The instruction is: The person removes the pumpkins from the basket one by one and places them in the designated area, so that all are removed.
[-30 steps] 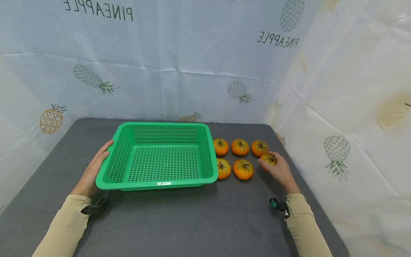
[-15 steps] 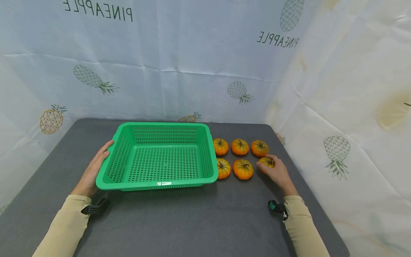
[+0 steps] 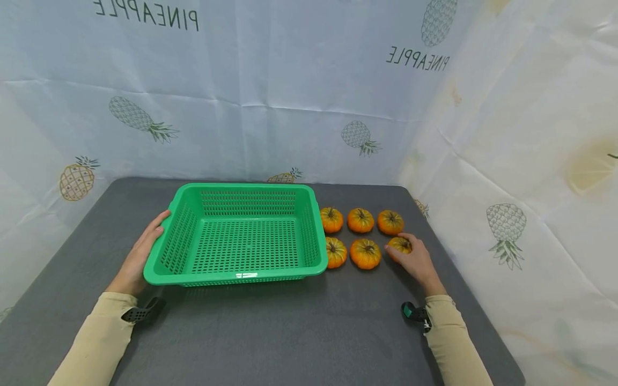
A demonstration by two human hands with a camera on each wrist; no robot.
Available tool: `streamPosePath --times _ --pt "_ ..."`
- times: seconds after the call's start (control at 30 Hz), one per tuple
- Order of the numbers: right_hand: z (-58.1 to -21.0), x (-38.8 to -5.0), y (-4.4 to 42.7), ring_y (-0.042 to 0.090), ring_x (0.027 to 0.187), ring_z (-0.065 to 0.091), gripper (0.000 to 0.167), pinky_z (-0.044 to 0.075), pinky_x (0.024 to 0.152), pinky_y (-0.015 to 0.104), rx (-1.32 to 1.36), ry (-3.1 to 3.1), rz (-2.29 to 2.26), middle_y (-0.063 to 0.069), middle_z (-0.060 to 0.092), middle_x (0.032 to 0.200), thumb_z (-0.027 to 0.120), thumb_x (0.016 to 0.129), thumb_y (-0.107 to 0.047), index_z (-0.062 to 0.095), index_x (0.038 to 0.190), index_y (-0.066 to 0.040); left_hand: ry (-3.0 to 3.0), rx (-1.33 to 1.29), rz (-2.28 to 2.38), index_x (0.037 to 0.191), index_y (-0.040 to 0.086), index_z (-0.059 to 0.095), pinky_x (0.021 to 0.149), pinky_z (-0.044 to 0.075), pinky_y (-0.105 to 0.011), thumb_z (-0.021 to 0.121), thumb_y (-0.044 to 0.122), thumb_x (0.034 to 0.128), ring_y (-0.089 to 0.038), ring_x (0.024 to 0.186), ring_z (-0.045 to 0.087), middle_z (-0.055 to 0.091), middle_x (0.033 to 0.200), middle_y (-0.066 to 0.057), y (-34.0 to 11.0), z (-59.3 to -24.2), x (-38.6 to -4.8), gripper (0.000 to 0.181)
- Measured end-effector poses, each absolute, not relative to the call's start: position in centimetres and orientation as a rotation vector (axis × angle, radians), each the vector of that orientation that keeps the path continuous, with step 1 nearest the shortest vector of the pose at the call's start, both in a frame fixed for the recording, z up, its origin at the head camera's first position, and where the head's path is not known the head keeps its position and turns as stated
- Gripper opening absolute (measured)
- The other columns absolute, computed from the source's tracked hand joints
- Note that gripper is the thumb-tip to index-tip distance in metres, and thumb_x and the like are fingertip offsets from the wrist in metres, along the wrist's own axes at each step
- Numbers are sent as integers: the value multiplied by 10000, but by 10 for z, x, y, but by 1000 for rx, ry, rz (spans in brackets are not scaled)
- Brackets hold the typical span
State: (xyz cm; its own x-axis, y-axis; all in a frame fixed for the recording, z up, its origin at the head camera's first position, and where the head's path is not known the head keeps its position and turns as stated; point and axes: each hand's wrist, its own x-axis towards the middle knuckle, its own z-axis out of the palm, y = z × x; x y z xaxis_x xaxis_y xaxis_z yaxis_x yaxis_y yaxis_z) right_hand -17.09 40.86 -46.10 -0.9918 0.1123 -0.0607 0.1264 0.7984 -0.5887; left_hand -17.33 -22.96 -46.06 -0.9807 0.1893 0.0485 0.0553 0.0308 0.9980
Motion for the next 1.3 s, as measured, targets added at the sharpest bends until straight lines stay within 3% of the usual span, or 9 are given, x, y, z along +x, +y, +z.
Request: streamPosePath --times 0.37,0.67,1.0,1.3 --pt "-464 -170 407 492 1306 398 817 367 1035 651 183 2958 -976 336 321 1526 618 961 -566 364 1530 -37 2179 270 2118 1641 338 125 792 555 -256 315 474 1105 -41 1079 608 256 1565 -131 -231 -461 -173 585" --pt "-467 -170 410 451 1229 451 817 404 994 594 206 2956 -981 322 367 1479 623 961 -553 354 1535 -38 2159 284 2136 1643 329 127 791 559 -261 319 464 1107 -46 1075 617 322 1511 -35 -231 -460 -174 585" --pt "-466 -169 412 430 1163 459 827 425 916 501 164 2935 -991 344 382 1416 634 968 -506 300 1560 -36 2190 265 2105 1642 342 120 783 559 -262 315 482 1103 -41 1071 612 264 1554 -141 -231 -459 -174 589" --pt "-466 -167 413 476 1224 409 832 392 971 602 112 2936 -988 370 341 1457 645 969 -477 280 1572 -35 2198 253 2096 1639 351 127 786 553 -260 315 486 1103 -40 1077 602 252 1568 -142 -231 -460 -173 584"
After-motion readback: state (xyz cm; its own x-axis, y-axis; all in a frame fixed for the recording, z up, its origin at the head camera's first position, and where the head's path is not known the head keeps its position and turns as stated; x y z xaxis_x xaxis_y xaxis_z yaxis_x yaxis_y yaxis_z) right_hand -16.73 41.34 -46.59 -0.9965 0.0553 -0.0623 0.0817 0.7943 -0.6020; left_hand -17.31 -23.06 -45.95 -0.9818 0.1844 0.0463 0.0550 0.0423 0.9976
